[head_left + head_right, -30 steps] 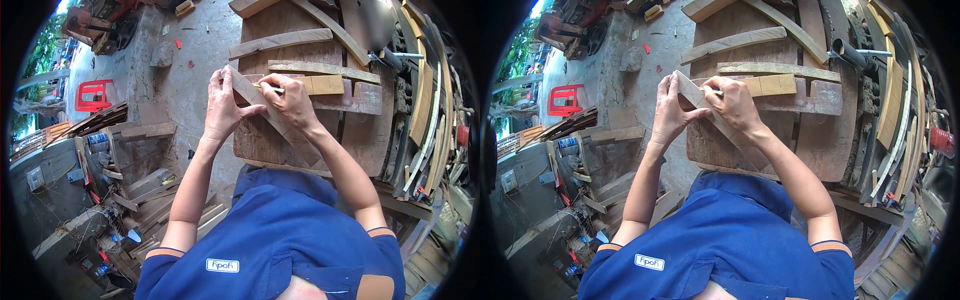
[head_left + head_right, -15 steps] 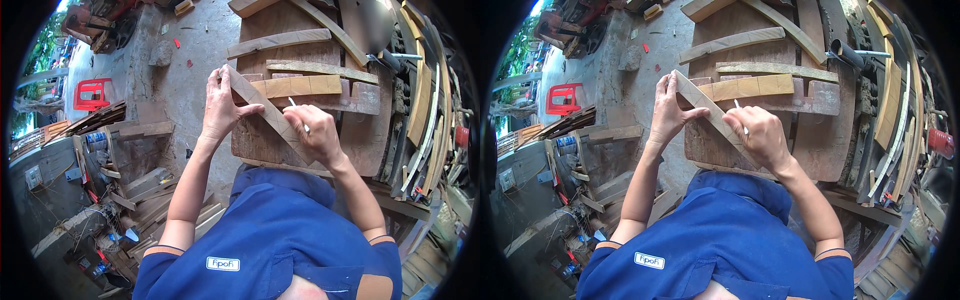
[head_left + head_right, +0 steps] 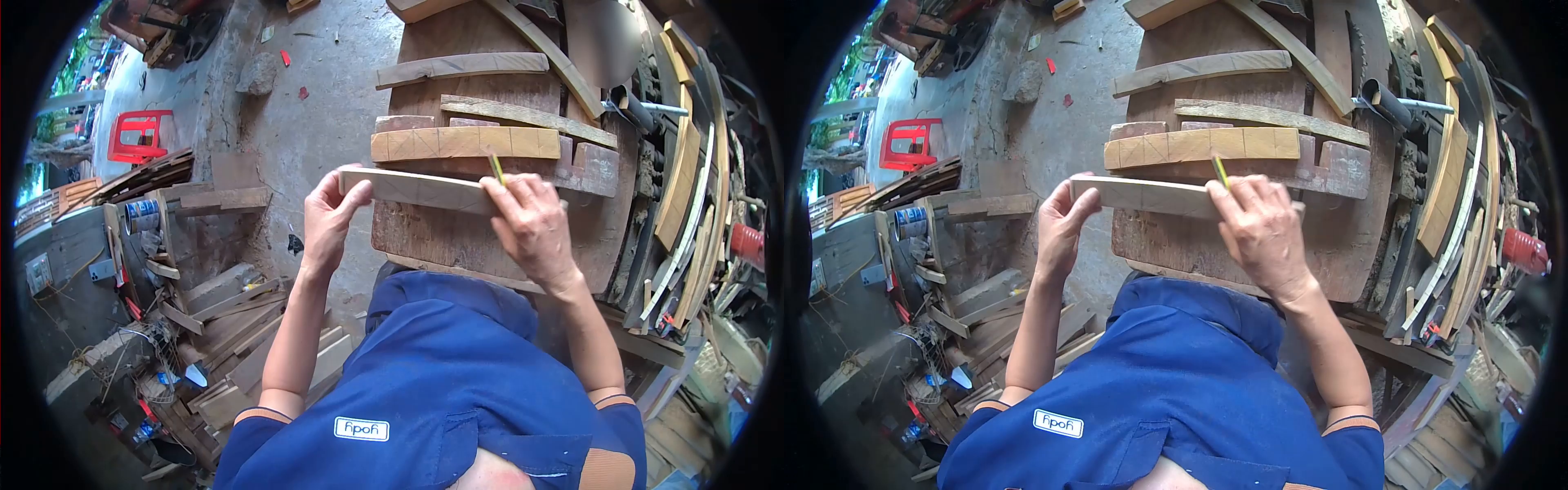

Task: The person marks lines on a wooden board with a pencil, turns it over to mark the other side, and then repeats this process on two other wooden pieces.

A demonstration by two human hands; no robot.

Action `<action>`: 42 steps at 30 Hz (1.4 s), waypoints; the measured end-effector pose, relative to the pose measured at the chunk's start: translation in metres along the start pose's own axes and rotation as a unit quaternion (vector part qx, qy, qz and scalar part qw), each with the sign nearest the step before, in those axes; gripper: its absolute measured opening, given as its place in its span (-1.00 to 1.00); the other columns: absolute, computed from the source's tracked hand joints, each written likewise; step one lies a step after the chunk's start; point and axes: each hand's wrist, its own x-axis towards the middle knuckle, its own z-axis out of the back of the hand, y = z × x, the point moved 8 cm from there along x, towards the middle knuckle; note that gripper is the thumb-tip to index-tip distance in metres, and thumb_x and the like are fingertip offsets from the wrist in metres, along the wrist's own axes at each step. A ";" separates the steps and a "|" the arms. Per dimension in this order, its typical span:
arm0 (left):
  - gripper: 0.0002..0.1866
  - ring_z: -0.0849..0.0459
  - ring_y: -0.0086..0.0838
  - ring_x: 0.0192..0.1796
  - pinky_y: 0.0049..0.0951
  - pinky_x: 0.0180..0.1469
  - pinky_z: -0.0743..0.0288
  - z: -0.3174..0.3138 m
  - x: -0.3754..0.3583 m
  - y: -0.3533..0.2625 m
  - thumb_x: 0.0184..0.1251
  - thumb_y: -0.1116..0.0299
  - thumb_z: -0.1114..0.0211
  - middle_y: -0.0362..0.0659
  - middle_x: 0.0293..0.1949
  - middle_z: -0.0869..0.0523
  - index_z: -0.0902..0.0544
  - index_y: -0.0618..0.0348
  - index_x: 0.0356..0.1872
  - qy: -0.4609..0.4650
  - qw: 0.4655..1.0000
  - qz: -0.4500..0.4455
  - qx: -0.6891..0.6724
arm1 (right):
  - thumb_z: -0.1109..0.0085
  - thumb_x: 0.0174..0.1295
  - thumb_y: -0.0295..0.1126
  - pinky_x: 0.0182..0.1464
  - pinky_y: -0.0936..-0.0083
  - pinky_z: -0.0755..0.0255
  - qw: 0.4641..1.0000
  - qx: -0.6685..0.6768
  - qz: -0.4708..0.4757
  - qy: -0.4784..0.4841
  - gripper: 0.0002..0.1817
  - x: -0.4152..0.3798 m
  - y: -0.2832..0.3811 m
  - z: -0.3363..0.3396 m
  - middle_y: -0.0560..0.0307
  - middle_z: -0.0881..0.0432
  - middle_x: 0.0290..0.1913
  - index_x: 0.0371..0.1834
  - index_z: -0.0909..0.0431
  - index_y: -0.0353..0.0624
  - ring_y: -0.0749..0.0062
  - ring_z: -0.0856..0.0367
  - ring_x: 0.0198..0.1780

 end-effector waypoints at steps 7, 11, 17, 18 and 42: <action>-0.65 -0.73 -0.54 0.07 -0.43 0.18 -0.66 -0.031 -0.014 0.023 0.49 0.36 -0.44 -0.14 0.04 -0.79 -0.69 0.31 0.19 0.022 0.982 0.081 -0.171 | -0.30 0.22 -0.54 0.51 -0.06 -0.15 0.994 -0.100 0.051 -0.001 -0.52 0.058 -0.041 0.012 0.24 -0.70 0.13 0.24 -0.67 0.04 0.34 -0.60 0.30; -0.67 -0.72 -0.56 0.06 -0.47 0.15 -0.65 -0.044 -0.010 0.036 0.49 0.36 -0.45 -0.15 0.05 -0.78 -0.71 0.32 0.16 0.023 0.967 0.114 -0.228 | -0.35 0.21 -0.53 0.54 -0.22 -0.14 0.990 -0.099 0.074 0.062 -0.47 0.089 -0.057 0.000 0.28 -0.67 0.20 0.28 -0.62 0.11 0.32 -0.55 0.37; -0.63 -0.73 -0.53 0.10 -0.46 0.17 -0.64 -0.053 -0.007 0.055 0.49 0.38 -0.44 -0.13 0.08 -0.79 -0.69 0.32 0.21 0.019 0.957 0.148 -0.249 | -0.35 0.22 -0.57 0.52 -0.32 -0.23 0.983 -0.087 0.096 0.127 -0.46 0.115 -0.069 -0.019 0.24 -0.64 0.26 0.29 -0.60 0.10 0.30 -0.50 0.44; -0.63 -0.73 -0.53 0.10 -0.46 0.17 -0.64 -0.055 -0.007 0.056 0.48 0.38 -0.44 -0.13 0.08 -0.79 -0.69 0.33 0.21 0.018 0.957 0.154 -0.247 | -0.35 0.22 -0.56 0.52 -0.32 -0.23 0.983 -0.086 0.097 0.133 -0.46 0.118 -0.071 -0.020 0.24 -0.65 0.26 0.29 -0.60 0.10 0.29 -0.49 0.44; -0.61 -0.70 -0.65 -0.19 -0.57 -0.21 -0.61 -0.074 0.008 0.053 0.52 0.29 -0.41 -0.20 -0.07 -0.81 -0.68 0.28 0.24 0.077 0.958 0.161 -0.225 | -0.36 0.14 -0.65 0.60 -0.11 -0.16 0.967 -0.118 0.112 0.196 -0.37 0.143 -0.067 -0.023 0.19 -0.65 0.30 0.31 -0.60 0.09 0.22 -0.49 0.48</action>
